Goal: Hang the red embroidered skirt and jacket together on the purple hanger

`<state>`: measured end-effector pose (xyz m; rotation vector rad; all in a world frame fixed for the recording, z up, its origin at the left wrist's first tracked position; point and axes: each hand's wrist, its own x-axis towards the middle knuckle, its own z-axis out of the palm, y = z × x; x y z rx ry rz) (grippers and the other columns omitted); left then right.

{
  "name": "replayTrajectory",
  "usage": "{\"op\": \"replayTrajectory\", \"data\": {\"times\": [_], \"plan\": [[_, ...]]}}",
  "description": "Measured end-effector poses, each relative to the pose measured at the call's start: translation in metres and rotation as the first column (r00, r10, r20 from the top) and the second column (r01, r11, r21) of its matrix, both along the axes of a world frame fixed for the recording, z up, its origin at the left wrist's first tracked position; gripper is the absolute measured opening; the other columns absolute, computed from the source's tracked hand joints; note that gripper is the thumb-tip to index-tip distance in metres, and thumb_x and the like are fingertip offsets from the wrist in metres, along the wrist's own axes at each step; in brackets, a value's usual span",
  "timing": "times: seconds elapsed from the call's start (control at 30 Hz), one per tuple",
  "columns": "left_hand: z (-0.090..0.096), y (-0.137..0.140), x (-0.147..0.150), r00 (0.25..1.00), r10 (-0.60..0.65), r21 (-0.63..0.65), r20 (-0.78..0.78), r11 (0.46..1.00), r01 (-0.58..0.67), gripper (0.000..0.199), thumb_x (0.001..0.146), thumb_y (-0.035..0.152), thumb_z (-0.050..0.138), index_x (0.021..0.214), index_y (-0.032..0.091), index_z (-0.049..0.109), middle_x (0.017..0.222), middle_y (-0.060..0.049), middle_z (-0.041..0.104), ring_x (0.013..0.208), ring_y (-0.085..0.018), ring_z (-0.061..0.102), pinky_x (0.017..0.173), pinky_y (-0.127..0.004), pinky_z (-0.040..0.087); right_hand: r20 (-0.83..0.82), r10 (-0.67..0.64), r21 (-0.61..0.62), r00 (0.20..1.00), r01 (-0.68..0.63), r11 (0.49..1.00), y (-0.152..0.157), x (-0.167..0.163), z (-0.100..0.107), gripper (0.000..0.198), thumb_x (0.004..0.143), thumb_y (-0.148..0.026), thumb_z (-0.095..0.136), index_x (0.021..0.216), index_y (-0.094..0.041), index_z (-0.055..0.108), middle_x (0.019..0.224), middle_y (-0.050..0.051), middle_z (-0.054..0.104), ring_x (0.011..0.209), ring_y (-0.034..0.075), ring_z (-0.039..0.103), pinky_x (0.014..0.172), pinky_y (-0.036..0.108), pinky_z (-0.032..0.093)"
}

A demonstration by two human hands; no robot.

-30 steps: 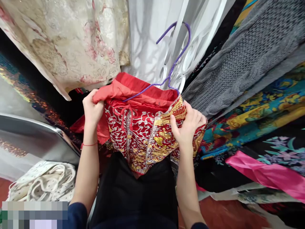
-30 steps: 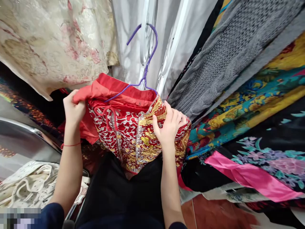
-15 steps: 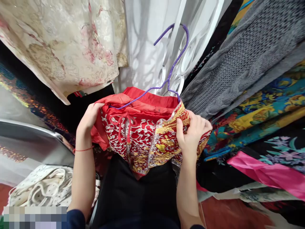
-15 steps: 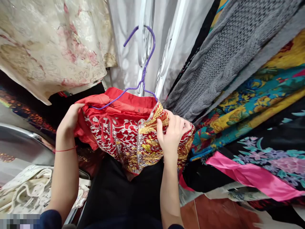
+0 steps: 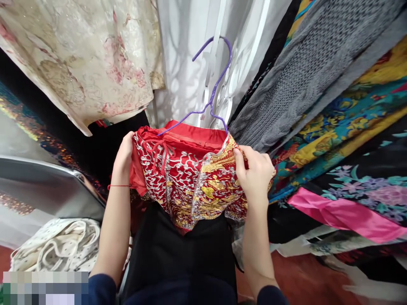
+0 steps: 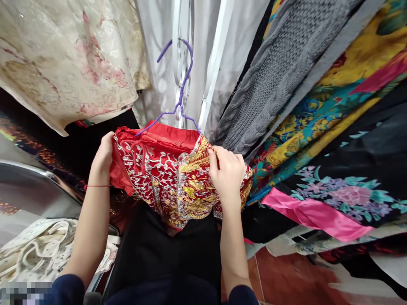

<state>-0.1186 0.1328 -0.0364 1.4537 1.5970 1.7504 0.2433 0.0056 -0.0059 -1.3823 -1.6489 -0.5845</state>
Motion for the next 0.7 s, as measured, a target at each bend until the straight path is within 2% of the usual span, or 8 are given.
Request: {"op": "replayTrajectory", "data": {"times": [0.07, 0.17, 0.27, 0.33, 0.4, 0.47, 0.6, 0.7], "plan": [[-0.003, -0.013, 0.003, 0.998, 0.050, -0.012, 0.029, 0.999, -0.050, 0.029, 0.088, 0.043, 0.052, 0.070, 0.020, 0.053, 0.070, -0.003, 0.060, 0.074, -0.017, 0.058, 0.075, -0.028, 0.053, 0.005, 0.030, -0.018, 1.000, -0.030, 0.999, -0.001, 0.006, 0.005, 0.039, 0.105, -0.042, 0.040, 0.092, -0.020, 0.069, 0.076, 0.003, 0.074, 0.068, 0.016, 0.063, 0.071, 0.030, 0.037], [-0.003, -0.050, 0.020, 0.980, 0.199, 0.134, 0.014, 0.971, -0.200, 0.017, 0.087, 0.032, 0.052, 0.090, 0.017, 0.061, 0.097, -0.007, 0.069, 0.095, -0.018, 0.063, 0.093, -0.029, 0.051, 0.003, 0.037, -0.035, 0.999, -0.037, 0.999, -0.009, 0.012, 0.005, 0.039, 0.105, -0.042, 0.041, 0.091, -0.020, 0.070, 0.075, 0.003, 0.075, 0.067, 0.016, 0.064, 0.071, 0.029, 0.037], [-0.005, -0.100, 0.049, 0.965, 0.256, 0.247, -0.057, 0.940, -0.235, 0.019, 0.090, 0.030, 0.051, 0.097, 0.017, 0.064, 0.104, -0.008, 0.069, 0.101, -0.019, 0.064, 0.097, -0.032, 0.049, 0.004, 0.004, -0.039, 1.000, -0.004, 0.999, -0.025, 0.015, -0.002, 0.040, 0.105, -0.042, 0.041, 0.091, -0.020, 0.071, 0.080, 0.004, 0.076, 0.069, 0.016, 0.064, 0.071, 0.030, 0.036], [-0.011, -0.133, 0.071, 0.981, 0.150, 0.213, -0.121, 0.969, -0.121, 0.021, 0.093, 0.032, 0.050, 0.093, 0.018, 0.066, 0.099, -0.006, 0.070, 0.097, -0.019, 0.064, 0.094, -0.031, 0.049, 0.003, -0.011, -0.029, 1.000, 0.011, 1.000, -0.039, 0.016, -0.007, 0.040, 0.105, -0.042, 0.041, 0.091, -0.020, 0.071, 0.083, 0.005, 0.077, 0.070, 0.016, 0.064, 0.072, 0.030, 0.036], [-0.022, -0.161, 0.092, 0.991, -0.039, 0.090, -0.127, 0.995, 0.051, 0.023, 0.094, 0.034, 0.051, 0.088, 0.019, 0.067, 0.089, -0.004, 0.071, 0.086, -0.018, 0.065, 0.087, -0.030, 0.050, 0.000, -0.012, -0.028, 1.000, 0.012, 1.000, -0.052, 0.017, -0.010, 0.041, 0.105, -0.042, 0.041, 0.092, -0.020, 0.072, 0.084, 0.005, 0.077, 0.072, 0.016, 0.064, 0.072, 0.031, 0.035], [-0.035, -0.183, 0.112, 0.976, -0.209, -0.022, -0.069, 0.978, 0.208, 0.025, 0.095, 0.036, 0.051, 0.085, 0.020, 0.066, 0.086, -0.004, 0.072, 0.083, -0.018, 0.067, 0.084, -0.030, 0.051, -0.006, -0.004, -0.043, 1.000, 0.004, 0.999, -0.065, 0.018, -0.009, 0.041, 0.105, -0.043, 0.040, 0.092, -0.020, 0.072, 0.085, 0.005, 0.077, 0.074, 0.017, 0.065, 0.072, 0.031, 0.035], [-0.051, -0.218, 0.145, 0.892, -0.450, -0.129, 0.034, 0.883, 0.451, 0.027, 0.097, 0.037, 0.049, 0.085, 0.020, 0.066, 0.089, -0.005, 0.075, 0.086, -0.019, 0.070, 0.086, -0.031, 0.052, -0.026, 0.012, -0.125, 1.000, -0.015, 0.992, -0.085, 0.017, 0.001, 0.041, 0.105, -0.043, 0.039, 0.092, -0.021, 0.071, 0.083, 0.004, 0.076, 0.076, 0.016, 0.066, 0.072, 0.029, 0.034], [-0.046, -0.243, 0.160, 0.773, -0.634, -0.173, -0.013, 0.763, 0.623, 0.026, 0.097, 0.037, 0.049, 0.088, 0.020, 0.067, 0.089, -0.004, 0.075, 0.085, -0.018, 0.071, 0.084, -0.030, 0.053, -0.069, 0.023, -0.171, 0.997, -0.034, 0.985, -0.104, 0.023, 0.004, 0.044, 0.105, -0.047, 0.039, 0.088, -0.021, 0.070, 0.071, 0.001, 0.069, 0.064, 0.015, 0.061, 0.068, 0.028, 0.034]]}}
